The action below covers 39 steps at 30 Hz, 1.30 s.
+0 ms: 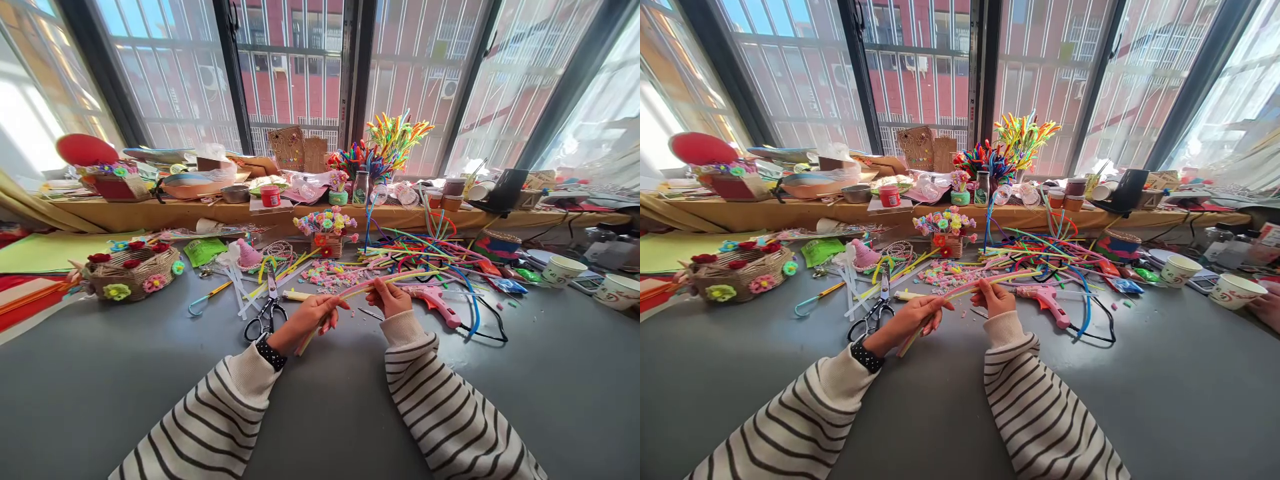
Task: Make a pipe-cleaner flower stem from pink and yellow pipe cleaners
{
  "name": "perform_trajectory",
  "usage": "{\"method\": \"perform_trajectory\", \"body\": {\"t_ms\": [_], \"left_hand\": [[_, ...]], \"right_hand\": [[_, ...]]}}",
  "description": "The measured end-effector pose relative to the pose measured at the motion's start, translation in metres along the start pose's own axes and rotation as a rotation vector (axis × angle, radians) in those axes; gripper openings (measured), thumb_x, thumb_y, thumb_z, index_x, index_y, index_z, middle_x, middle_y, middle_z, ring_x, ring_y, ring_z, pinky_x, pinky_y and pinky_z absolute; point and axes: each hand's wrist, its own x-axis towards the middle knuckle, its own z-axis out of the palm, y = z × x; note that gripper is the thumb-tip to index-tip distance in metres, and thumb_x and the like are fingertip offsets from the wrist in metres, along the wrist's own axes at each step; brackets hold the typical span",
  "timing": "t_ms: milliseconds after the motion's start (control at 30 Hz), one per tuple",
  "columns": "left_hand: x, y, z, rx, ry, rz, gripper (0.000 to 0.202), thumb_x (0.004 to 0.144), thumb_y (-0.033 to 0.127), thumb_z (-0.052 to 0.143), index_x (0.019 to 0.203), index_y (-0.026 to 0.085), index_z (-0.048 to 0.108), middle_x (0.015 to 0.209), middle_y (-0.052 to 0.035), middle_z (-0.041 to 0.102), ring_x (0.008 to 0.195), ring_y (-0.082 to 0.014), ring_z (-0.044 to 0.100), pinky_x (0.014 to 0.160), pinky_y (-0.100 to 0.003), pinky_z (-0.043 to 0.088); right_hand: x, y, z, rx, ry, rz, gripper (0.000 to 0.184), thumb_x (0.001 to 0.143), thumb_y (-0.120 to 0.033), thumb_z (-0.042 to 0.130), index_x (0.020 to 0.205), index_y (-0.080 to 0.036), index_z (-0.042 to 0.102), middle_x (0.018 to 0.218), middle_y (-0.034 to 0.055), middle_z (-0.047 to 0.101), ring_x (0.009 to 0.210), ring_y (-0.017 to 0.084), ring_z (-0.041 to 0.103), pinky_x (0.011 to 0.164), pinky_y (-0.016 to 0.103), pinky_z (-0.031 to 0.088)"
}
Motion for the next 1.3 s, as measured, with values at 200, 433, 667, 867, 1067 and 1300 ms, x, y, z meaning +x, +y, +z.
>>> {"method": "perform_trajectory", "body": {"t_ms": [200,433,667,867,1067,1300], "left_hand": [[0.0,0.002,-0.002,-0.182,0.163,0.174,0.036,0.069,0.034,0.046,0.101,0.018,0.048,0.065,0.0,0.053,0.036,0.0003,0.029,0.036,-0.017,0.019],[-0.003,0.006,-0.007,-0.367,0.217,0.149,0.025,0.062,0.024,0.056,0.086,0.018,0.057,0.06,0.0037,0.043,0.042,0.0005,0.021,0.04,-0.016,0.019],[-0.007,0.006,-0.007,-0.235,0.107,0.176,0.024,0.065,0.026,0.053,0.087,0.014,0.054,0.055,0.0045,0.035,0.043,-0.0013,0.022,0.041,-0.018,0.016],[-0.011,0.007,-0.007,-0.274,0.071,0.208,0.016,0.073,0.024,0.041,0.078,0.014,0.051,0.045,0.0056,0.029,0.041,-0.0036,0.02,0.041,-0.019,0.016],[-0.01,0.003,-0.011,-0.416,-0.015,0.202,0.005,0.065,0.018,0.043,0.065,0.015,0.047,0.045,0.0066,0.019,0.039,-0.0032,0.016,0.039,-0.019,0.013],[-0.012,0.005,0.0,-0.174,-0.006,0.116,0.029,0.061,0.022,0.055,0.09,0.017,0.05,0.059,0.0037,0.036,0.047,-0.0023,0.028,0.04,-0.018,0.014]], "right_hand": [[0.007,-0.005,-0.009,0.115,0.15,-0.002,0.024,0.049,-0.036,0.065,0.061,-0.016,0.061,0.056,-0.0012,0.061,0.045,0.006,0.055,0.042,0.013,0.047],[0.008,-0.003,-0.012,0.191,0.089,0.11,0.022,0.05,-0.028,0.066,0.07,-0.019,0.061,0.059,-0.0021,0.062,0.047,0.005,0.056,0.041,0.009,0.047],[0.008,-0.003,-0.009,0.214,0.084,0.144,0.018,0.052,-0.023,0.065,0.068,-0.016,0.062,0.057,-0.0004,0.062,0.05,0.007,0.058,0.042,0.009,0.047],[0.011,-0.007,-0.011,0.347,0.082,0.195,0.009,0.06,-0.018,0.06,0.068,-0.015,0.062,0.056,-0.0006,0.062,0.048,0.005,0.057,0.043,0.008,0.047],[0.01,-0.008,-0.011,0.392,0.084,0.23,0.005,0.063,-0.017,0.056,0.066,-0.015,0.061,0.052,-0.0025,0.06,0.042,0.003,0.054,0.039,0.005,0.045],[0.009,-0.005,-0.007,0.41,0.183,0.204,0.007,0.066,-0.012,0.054,0.062,-0.014,0.059,0.051,-0.0015,0.06,0.047,0.005,0.056,0.043,0.007,0.047]]}}
